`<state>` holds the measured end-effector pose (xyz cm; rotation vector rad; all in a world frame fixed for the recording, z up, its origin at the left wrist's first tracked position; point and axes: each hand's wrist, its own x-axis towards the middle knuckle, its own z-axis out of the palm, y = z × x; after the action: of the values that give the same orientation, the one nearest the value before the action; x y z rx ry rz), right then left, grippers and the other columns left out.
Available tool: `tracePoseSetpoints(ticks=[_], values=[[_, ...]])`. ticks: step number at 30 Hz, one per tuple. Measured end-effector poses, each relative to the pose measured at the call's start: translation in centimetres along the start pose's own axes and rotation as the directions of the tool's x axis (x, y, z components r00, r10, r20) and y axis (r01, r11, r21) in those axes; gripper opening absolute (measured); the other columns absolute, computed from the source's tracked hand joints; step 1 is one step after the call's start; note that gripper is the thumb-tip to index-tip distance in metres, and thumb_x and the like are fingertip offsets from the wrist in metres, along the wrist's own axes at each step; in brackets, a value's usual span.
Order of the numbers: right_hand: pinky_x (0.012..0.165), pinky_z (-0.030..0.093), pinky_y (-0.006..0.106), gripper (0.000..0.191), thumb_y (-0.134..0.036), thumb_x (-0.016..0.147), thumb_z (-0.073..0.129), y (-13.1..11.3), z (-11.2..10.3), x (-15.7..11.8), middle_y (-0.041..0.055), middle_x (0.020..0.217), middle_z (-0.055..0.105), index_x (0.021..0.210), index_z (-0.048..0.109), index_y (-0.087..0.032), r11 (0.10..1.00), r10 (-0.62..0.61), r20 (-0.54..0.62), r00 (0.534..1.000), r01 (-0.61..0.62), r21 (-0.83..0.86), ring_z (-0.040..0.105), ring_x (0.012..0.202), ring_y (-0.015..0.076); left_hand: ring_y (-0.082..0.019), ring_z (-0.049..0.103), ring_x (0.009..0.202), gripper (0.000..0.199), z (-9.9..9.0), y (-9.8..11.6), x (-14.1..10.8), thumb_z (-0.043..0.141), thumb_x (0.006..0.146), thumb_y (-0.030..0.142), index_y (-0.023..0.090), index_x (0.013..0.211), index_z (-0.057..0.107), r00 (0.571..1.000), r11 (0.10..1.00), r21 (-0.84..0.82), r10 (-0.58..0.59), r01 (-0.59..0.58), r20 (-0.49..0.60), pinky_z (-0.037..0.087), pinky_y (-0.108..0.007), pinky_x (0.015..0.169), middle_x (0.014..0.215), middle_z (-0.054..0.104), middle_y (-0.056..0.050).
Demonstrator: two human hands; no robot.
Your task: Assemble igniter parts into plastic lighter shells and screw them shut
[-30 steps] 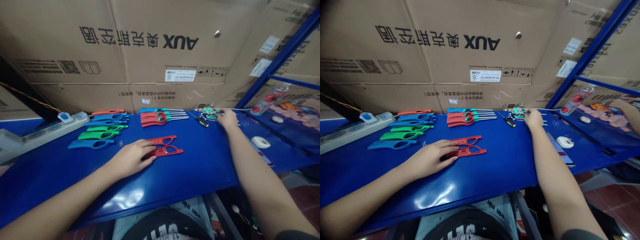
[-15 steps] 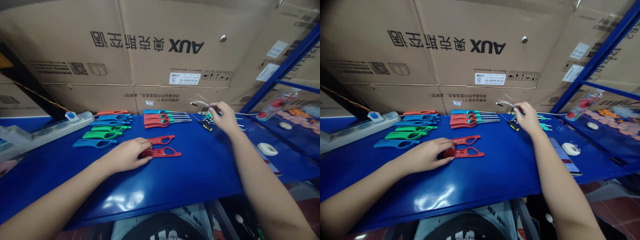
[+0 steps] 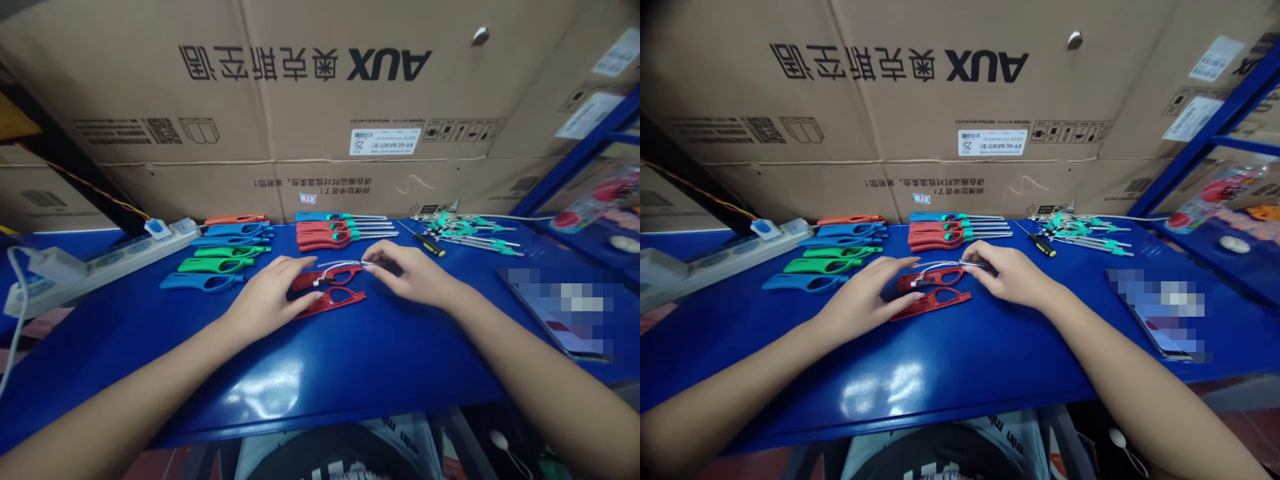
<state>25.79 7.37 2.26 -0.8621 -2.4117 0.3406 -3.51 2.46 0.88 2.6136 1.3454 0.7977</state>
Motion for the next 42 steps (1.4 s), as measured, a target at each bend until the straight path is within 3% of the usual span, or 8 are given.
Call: tracePoseSetpoints(ticks=[6,10,16,21,27,33,38,42], values=[[0.078,0.05,0.029,0.019,-0.032,0.1,0.055,0.1,0.1,0.0,0.0055,0.105,0.073,0.111,0.064,-0.021,1.0,-0.017,0.101,0.995,0.017,-0.001,0.068,0.09,0.0177,-0.02,0.064,0.099,0.016,1.0,0.8,-0.4,0.06,0.098,0.03,0.02,0.106,0.07,0.998,0.98,-0.186,0.066,-0.066,-0.009,0.051,-0.033,0.089,0.103,0.073,-0.005],[0.087,0.05,0.032,0.023,-0.033,0.101,0.051,0.4,0.1,0.0,0.0061,0.113,0.073,0.112,0.069,-0.022,0.998,-0.044,0.223,0.974,0.033,0.053,0.068,0.1,0.0197,-0.018,0.064,0.086,0.014,0.7,1.3,-0.6,0.061,0.098,0.03,0.018,0.096,0.068,0.996,0.978,-0.193,0.068,-0.078,-0.057,0.05,-0.03,0.079,0.092,0.071,-0.005],[0.081,0.05,0.029,0.022,-0.031,0.099,0.056,-0.1,0.1,0.1,0.0057,0.101,0.076,0.107,0.072,-0.019,0.974,-0.058,0.367,0.928,-0.028,0.225,0.069,0.089,0.0171,-0.016,0.061,0.077,0.022,0.3,1.3,-0.6,0.056,0.1,0.033,0.018,0.085,0.063,0.997,0.995,-0.086,0.04,-0.046,-0.07,0.046,-0.028,0.071,0.081,0.067,-0.003],[0.06,0.045,0.025,0.02,-0.035,0.095,0.061,-0.2,-0.2,0.0,0.0028,0.082,0.071,0.102,0.068,-0.018,0.955,0.025,0.42,0.907,-0.146,0.257,0.059,0.067,0.0135,-0.016,0.063,0.076,0.025,0.5,0.9,-0.3,0.054,0.101,0.037,0.018,0.091,0.067,1.0,0.994,-0.107,-0.02,0.021,0.012,0.048,-0.027,0.071,0.086,0.07,-0.004],[0.078,0.049,0.031,0.02,-0.034,0.095,0.061,0.5,-0.4,0.0,0.008,0.101,0.07,0.099,0.071,-0.017,0.974,-0.031,0.389,0.921,-0.059,0.218,0.063,0.088,0.0173,-0.014,0.062,0.074,0.02,0.8,0.8,-0.3,0.053,0.101,0.029,0.018,0.104,0.07,0.992,0.985,-0.172,0.005,0.016,0.122,0.051,-0.026,0.074,0.095,0.07,-0.005],[0.07,0.049,0.027,0.017,-0.032,0.091,0.066,0.7,-0.2,-0.1,0.0051,0.092,0.072,0.1,0.069,-0.017,0.973,0.054,0.395,0.917,-0.137,0.185,0.063,0.078,0.0151,-0.013,0.06,0.071,0.023,0.9,0.9,-0.4,0.055,0.099,0.029,0.017,0.112,0.07,0.989,0.983,-0.177,-0.033,0.058,0.145,0.051,-0.025,0.067,0.098,0.065,-0.006],[0.076,0.051,0.028,0.016,-0.031,0.092,0.065,0.7,-0.3,-0.1,0.0056,0.097,0.072,0.1,0.069,-0.018,0.973,0.034,0.404,0.914,-0.123,0.196,0.065,0.085,0.0161,-0.013,0.058,0.068,0.029,1.1,0.8,-0.4,0.056,0.098,0.028,0.018,0.123,0.067,0.991,0.985,-0.162,-0.046,0.067,0.127,0.051,-0.026,0.067,0.096,0.062,-0.005],[0.078,0.051,0.03,0.019,-0.035,0.094,0.063,0.6,-0.5,0.0,0.0063,0.097,0.072,0.099,0.07,-0.018,0.977,-0.004,0.394,0.919,-0.08,0.198,0.064,0.086,0.0168,-0.013,0.06,0.071,0.024,1.3,0.7,-0.5,0.055,0.098,0.03,0.018,0.113,0.071,0.991,0.982,-0.179,-0.035,0.058,0.132,0.053,-0.027,0.068,0.103,0.064,-0.007]])
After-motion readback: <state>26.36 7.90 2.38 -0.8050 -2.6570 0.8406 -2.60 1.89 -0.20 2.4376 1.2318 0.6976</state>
